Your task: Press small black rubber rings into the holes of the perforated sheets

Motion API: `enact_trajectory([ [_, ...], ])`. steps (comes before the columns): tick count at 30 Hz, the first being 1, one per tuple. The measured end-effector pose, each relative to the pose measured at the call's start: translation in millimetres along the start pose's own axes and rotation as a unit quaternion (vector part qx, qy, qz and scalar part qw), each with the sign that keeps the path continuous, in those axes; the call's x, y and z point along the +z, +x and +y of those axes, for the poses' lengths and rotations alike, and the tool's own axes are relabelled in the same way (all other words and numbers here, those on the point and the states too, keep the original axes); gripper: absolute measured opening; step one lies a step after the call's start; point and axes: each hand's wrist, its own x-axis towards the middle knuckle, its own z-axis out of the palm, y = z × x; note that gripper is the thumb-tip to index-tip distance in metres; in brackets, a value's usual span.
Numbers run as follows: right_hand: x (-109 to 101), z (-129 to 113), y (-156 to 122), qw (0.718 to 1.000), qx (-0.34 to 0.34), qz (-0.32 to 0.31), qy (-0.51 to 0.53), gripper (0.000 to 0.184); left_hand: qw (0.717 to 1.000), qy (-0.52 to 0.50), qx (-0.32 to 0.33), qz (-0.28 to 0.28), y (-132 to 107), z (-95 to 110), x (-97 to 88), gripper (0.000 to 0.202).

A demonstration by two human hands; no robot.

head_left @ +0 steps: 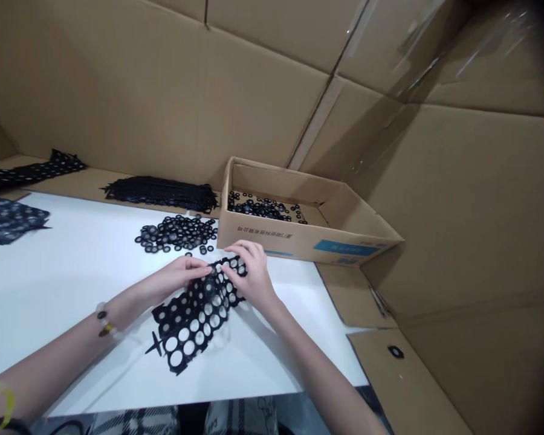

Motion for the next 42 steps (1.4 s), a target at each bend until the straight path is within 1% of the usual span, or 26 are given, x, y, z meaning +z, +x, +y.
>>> enact_trajectory([
  [2, 0, -5, -2, 1.000, -0.016, 0.005, -0.015, 0.017, 1.000, 0.005, -0.001, 0.014, 1, -3, -1.0, 0.040],
  [5, 6, -8, -5, 0.999, -0.033, -0.038, -0.011, 0.019, 0.999, 0.016, 0.009, 0.026, 2, -6, -1.1, 0.040],
  [8, 14, -7, -7, 0.997, -0.046, -0.058, 0.019, 0.016, 0.998, 0.039, 0.027, 0.034, 3, -8, 0.6, 0.041],
  [10, 17, -5, -8, 0.993, -0.084, -0.071, 0.040, 0.012, 0.996, 0.059, 0.039, 0.049, 3, -7, 2.2, 0.042],
  [12, 17, -6, -9, 0.985, -0.140, -0.090, 0.053, 0.013, 0.993, 0.073, 0.042, 0.077, 4, -8, 3.1, 0.039],
  [14, 15, -9, -10, 0.977, -0.171, -0.096, 0.080, 0.016, 0.991, 0.071, 0.022, 0.110, 5, -8, 2.8, 0.039],
  [15, 13, -11, -10, 0.977, -0.165, -0.088, 0.100, 0.015, 0.991, 0.061, 0.007, 0.116, 6, -8, 2.0, 0.040],
  [17, 9, -15, -9, 0.982, -0.114, -0.053, 0.142, 0.011, 0.994, 0.034, -0.024, 0.103, 5, -6, -0.2, 0.046],
  [19, 4, -15, -6, 0.986, -0.041, -0.015, 0.160, 0.010, 0.997, 0.035, -0.033, 0.053, 3, -2, -2.6, 0.047],
  [21, -1, -9, -2, 0.985, 0.038, -0.005, 0.166, 0.010, 0.997, 0.072, -0.024, -0.005, 0, 2, -4.7, 0.043],
  [22, -4, -5, 0, 0.981, 0.082, -0.021, 0.173, 0.009, 0.995, 0.095, -0.018, -0.025, -1, 3, -5.7, 0.040],
  [23, -6, 0, 2, 0.974, 0.126, -0.056, 0.182, 0.009, 0.992, 0.115, -0.015, -0.041, -2, 4, -6.7, 0.038],
  [25, -8, 9, 4, 0.945, 0.198, -0.164, 0.203, 0.010, 0.987, 0.142, -0.023, -0.070, -3, 4, -8.9, 0.035],
  [26, -8, 12, 4, 0.928, 0.220, -0.204, 0.219, 0.012, 0.983, 0.154, -0.032, -0.090, -4, 4, -10.2, 0.033],
  [27, -6, 13, 4, 0.918, 0.230, -0.215, 0.242, 0.015, 0.979, 0.165, -0.042, -0.112, -4, 3, -11.5, 0.032],
  [28, -4, 12, 3, 0.913, 0.229, -0.195, 0.275, 0.021, 0.973, 0.176, -0.052, -0.139, -5, 3, -12.6, 0.030],
  [30, 2, 8, 2, 0.911, 0.203, -0.107, 0.342, 0.040, 0.963, 0.193, -0.062, -0.178, -6, 4, -14.3, 0.026],
  [31, 5, 5, 1, 0.913, 0.182, -0.073, 0.357, 0.048, 0.960, 0.200, -0.062, -0.187, -7, 5, -14.6, 0.025],
  [32, 6, 3, 0, 0.921, 0.159, -0.062, 0.351, 0.053, 0.959, 0.203, -0.060, -0.189, -7, 6, -14.8, 0.024],
  [34, 8, 0, -1, 0.950, 0.114, -0.083, 0.277, 0.051, 0.963, 0.201, -0.045, -0.176, -8, 9, -14.5, 0.025],
  [36, 7, 0, -3, 0.974, 0.070, -0.122, 0.179, 0.042, 0.970, 0.191, -0.022, -0.149, -8, 11, -14.0, 0.028],
  [38, 6, 0, -3, 0.977, 0.049, -0.164, 0.128, 0.031, 0.977, 0.177, 0.001, -0.121, -7, 12, -13.4, 0.029],
  [40, 5, 1, -2, 0.970, 0.065, -0.190, 0.136, 0.021, 0.982, 0.161, 0.014, -0.098, -6, 12, -13.0, 0.030],
  [42, 4, 3, 0, 0.961, 0.097, -0.199, 0.169, 0.019, 0.985, 0.148, 0.024, -0.083, -4, 12, -12.8, 0.029],
])
